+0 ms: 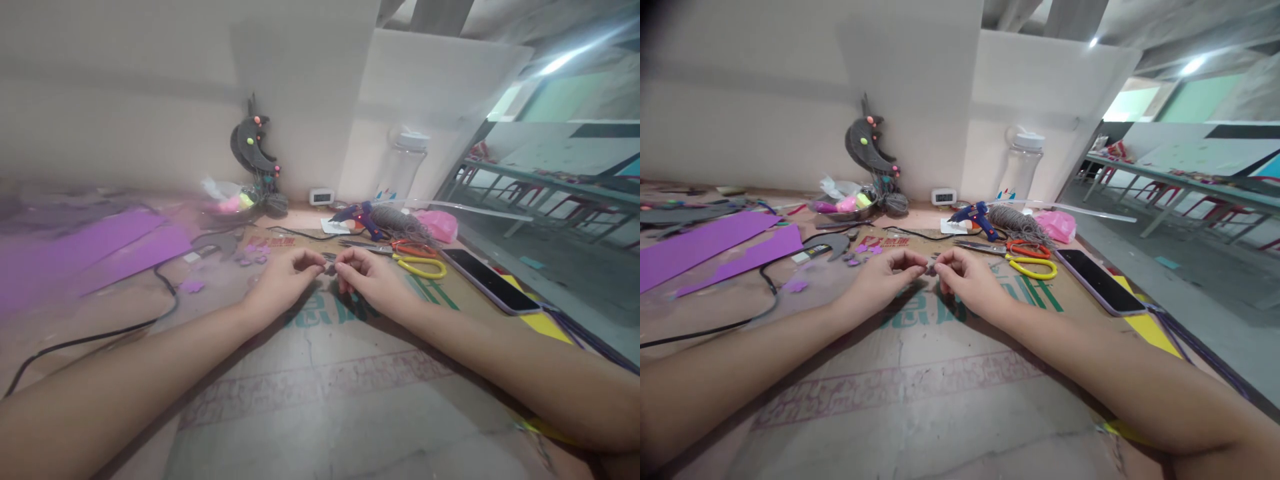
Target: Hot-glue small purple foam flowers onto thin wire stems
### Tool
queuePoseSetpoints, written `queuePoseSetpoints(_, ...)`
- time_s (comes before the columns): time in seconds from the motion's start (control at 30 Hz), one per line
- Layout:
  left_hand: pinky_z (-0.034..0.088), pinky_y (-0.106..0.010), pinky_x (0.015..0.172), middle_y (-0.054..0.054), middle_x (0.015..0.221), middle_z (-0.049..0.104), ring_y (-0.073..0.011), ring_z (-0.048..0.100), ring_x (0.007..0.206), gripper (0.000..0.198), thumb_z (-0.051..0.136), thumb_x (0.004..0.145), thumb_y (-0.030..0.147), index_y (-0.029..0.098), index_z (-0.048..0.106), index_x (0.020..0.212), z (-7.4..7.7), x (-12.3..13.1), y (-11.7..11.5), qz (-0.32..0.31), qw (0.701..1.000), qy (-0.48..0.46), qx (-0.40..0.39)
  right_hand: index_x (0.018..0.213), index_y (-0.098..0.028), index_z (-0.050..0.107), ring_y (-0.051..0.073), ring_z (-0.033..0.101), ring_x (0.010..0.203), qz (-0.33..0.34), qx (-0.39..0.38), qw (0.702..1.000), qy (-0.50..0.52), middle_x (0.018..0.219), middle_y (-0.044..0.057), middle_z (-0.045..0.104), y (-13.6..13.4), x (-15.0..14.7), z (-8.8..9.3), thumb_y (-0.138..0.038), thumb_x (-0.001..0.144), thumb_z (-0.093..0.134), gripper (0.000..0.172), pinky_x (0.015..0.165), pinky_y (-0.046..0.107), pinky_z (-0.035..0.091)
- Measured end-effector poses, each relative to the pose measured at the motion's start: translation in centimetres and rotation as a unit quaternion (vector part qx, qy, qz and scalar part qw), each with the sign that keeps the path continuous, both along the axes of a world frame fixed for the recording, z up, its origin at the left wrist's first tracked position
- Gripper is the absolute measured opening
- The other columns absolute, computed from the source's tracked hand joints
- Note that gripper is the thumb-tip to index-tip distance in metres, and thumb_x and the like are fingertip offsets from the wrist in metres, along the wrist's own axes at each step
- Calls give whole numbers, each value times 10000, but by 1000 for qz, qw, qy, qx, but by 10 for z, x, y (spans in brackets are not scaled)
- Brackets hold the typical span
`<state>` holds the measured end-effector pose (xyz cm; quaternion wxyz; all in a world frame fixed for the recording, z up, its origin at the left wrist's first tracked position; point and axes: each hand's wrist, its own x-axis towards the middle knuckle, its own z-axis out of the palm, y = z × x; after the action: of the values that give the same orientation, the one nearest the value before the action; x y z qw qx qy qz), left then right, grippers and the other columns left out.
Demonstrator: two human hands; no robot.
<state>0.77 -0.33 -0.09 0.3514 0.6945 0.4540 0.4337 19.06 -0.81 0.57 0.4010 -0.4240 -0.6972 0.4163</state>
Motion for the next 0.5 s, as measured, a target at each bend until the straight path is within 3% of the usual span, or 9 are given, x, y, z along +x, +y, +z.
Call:
queuePoseSetpoints(0.27,530,-330,874,-69,993,754,-190,703,919,238,529,857,204,178,688,1031,-4,0,3,-26,999,-31,-35,863,-199,524,91,514,504,4,3,1000,0,562,-62,563,0,0,0,-299,872,554,104,508,210,411)
queuePoseSetpoints(0.5,524,-353,878,-68,972,755,-208,688,899,148,657,797,260,186,712,912,4,0,0,10,999,-10,-33,864,-200,531,96,515,507,0,2,1000,-1,558,-56,567,0,0,0,-314,865,567,119,513,218,416)
